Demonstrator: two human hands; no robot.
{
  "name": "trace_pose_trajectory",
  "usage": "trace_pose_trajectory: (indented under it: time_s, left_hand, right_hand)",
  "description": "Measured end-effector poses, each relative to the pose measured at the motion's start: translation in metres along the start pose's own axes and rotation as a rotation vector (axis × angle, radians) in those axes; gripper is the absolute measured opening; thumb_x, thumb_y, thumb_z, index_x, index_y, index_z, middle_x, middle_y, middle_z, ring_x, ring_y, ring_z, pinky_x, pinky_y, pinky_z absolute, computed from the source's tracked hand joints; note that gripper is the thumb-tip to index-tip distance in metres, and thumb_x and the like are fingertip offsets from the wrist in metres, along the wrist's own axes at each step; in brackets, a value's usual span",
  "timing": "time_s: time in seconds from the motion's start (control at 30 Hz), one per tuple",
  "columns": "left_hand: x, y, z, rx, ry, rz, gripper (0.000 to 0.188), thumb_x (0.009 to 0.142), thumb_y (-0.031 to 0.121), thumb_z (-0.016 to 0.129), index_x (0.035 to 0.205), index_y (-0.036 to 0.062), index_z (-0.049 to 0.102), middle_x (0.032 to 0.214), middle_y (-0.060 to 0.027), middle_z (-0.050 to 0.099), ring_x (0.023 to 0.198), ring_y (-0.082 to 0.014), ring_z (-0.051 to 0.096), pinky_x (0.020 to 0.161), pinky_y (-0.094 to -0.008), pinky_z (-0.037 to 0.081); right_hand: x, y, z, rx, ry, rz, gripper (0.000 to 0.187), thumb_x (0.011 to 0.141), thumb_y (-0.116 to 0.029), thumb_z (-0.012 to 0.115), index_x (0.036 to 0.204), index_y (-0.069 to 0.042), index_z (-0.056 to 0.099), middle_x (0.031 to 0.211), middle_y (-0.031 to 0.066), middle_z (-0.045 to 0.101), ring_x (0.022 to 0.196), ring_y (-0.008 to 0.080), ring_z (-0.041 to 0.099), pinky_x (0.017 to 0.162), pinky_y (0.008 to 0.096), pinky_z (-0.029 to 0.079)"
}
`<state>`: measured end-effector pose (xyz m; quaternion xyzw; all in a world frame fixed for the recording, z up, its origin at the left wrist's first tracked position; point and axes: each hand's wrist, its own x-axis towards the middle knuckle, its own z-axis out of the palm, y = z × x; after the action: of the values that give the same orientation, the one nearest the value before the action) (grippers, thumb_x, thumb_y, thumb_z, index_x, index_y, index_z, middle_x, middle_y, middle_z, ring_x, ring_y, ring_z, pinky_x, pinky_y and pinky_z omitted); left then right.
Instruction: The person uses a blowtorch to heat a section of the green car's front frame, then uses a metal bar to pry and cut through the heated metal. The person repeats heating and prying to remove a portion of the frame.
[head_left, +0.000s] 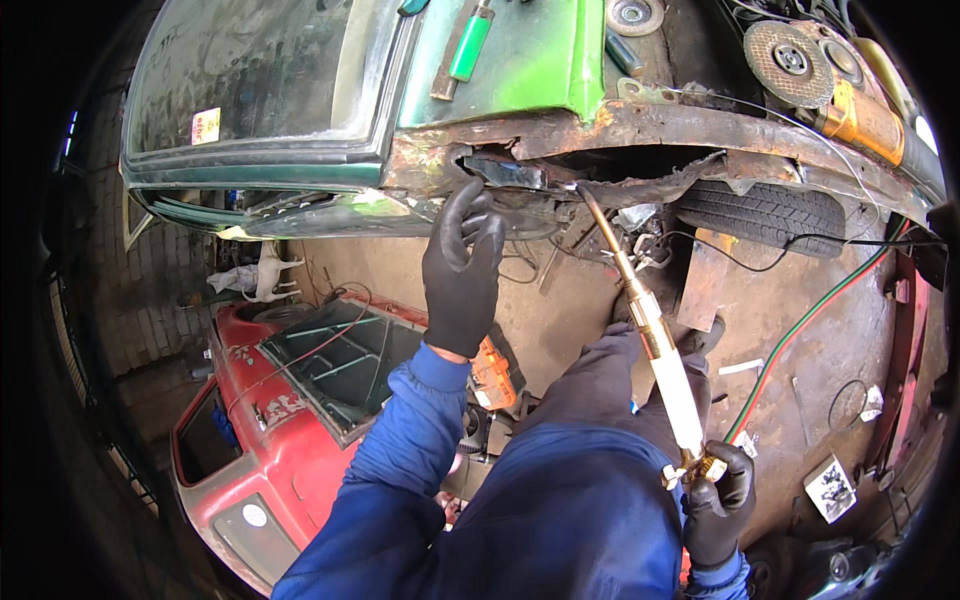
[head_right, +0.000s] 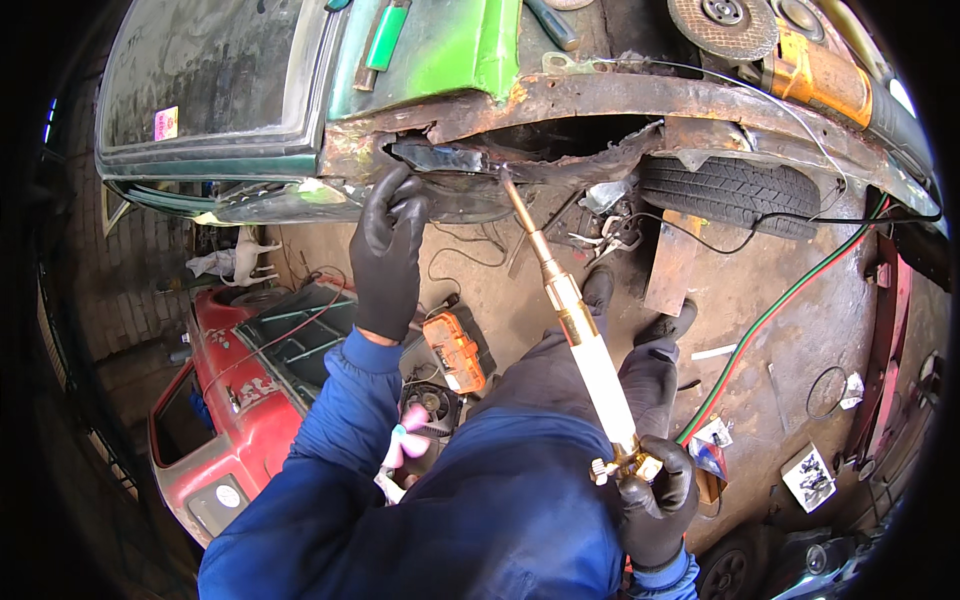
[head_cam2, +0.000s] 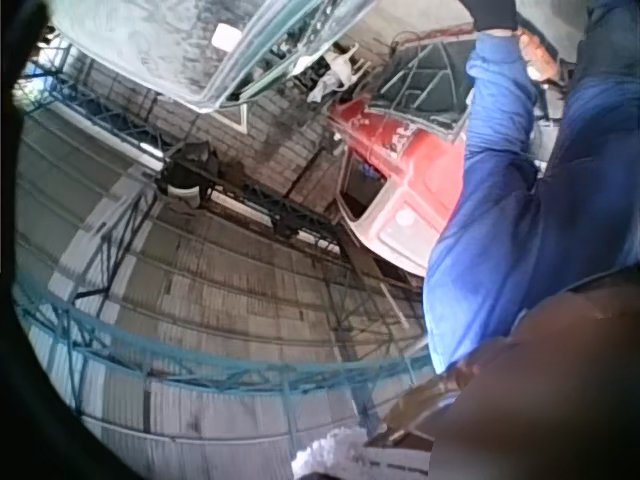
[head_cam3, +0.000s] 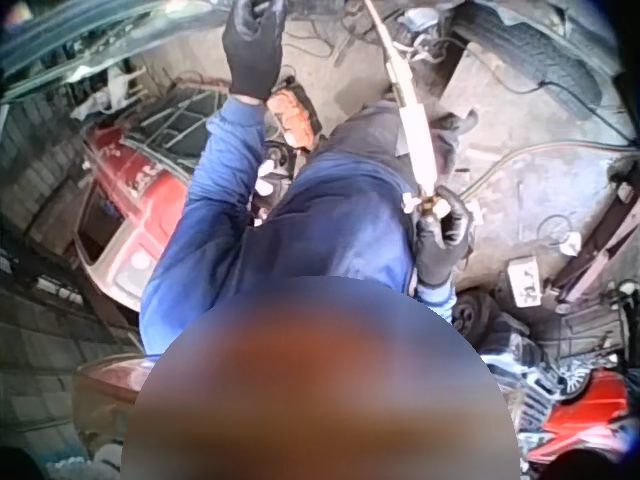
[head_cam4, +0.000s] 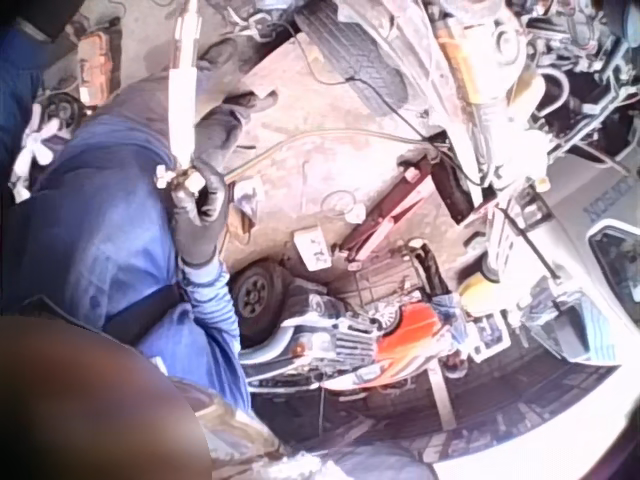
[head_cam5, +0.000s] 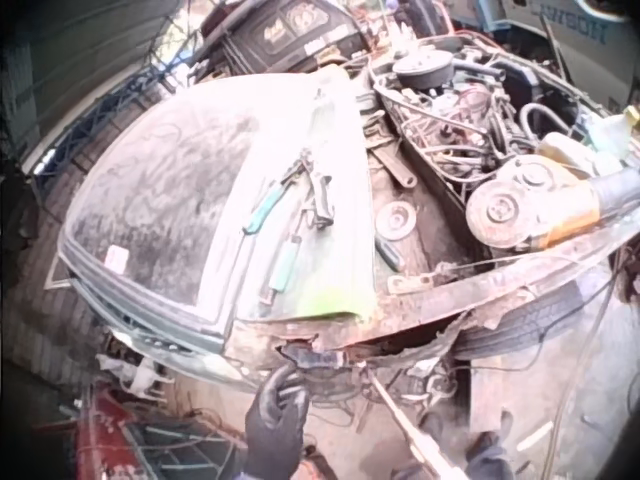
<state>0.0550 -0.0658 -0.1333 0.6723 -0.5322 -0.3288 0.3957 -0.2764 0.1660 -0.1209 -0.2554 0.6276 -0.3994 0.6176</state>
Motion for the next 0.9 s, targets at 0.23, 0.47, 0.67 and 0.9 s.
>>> trace_pose_trajectory:
  time_s: [0.23, 0.47, 0.67, 0.9]
  left_hand:
    - [0.005, -0.002, 0.005, 0.002, -0.034, -0.003, 0.063, 0.106, 0.016, 0.068, 0.163, 0.0048, 0.043, 0.141, -0.0128, 0.060, 0.114, -0.0173, 0.061, 0.098, -0.0345, 0.053]
    - [0.005, -0.005, 0.017, -0.451, -0.049, -0.097, 0.062, 0.110, 0.015, 0.057, 0.167, 0.0051, 0.034, 0.136, -0.0157, 0.056, 0.117, -0.0201, 0.063, 0.105, -0.0377, 0.054]
    - [0.009, -0.009, 0.024, -0.481, 0.075, -0.069, 0.057, 0.108, 0.013, 0.061, 0.160, 0.0020, 0.043, 0.127, -0.0092, 0.058, 0.112, -0.0142, 0.060, 0.100, -0.0329, 0.053]
    - [0.013, -0.015, 0.013, -0.443, 0.017, -0.144, 0.061, 0.103, 0.004, 0.067, 0.160, 0.0050, 0.045, 0.130, -0.0034, 0.057, 0.114, -0.0098, 0.054, 0.101, -0.0276, 0.049]
  right_hand:
    - [-0.012, -0.004, 0.020, 0.007, 0.109, -0.024, 0.067, 0.095, -0.056, 0.081, 0.129, -0.002, 0.061, 0.106, 0.0046, 0.064, 0.082, 0.0088, 0.060, 0.070, 0.0248, 0.048]
    - [-0.024, -0.017, 0.019, 0.054, 0.108, 0.046, 0.065, 0.095, -0.049, 0.083, 0.130, 0.002, 0.062, 0.120, 0.0087, 0.066, 0.099, 0.0153, 0.066, 0.088, 0.0319, 0.056]
    - [-0.022, -0.023, 0.025, 0.068, 0.116, 0.047, 0.071, 0.092, -0.054, 0.084, 0.131, 0.001, 0.062, 0.118, 0.0080, 0.066, 0.099, 0.0152, 0.067, 0.087, 0.0313, 0.056]
    - [-0.021, -0.023, 0.022, 0.033, 0.133, 0.091, 0.066, 0.092, -0.050, 0.085, 0.129, 0.000, 0.063, 0.111, 0.0054, 0.066, 0.090, 0.0121, 0.065, 0.077, 0.0279, 0.054]
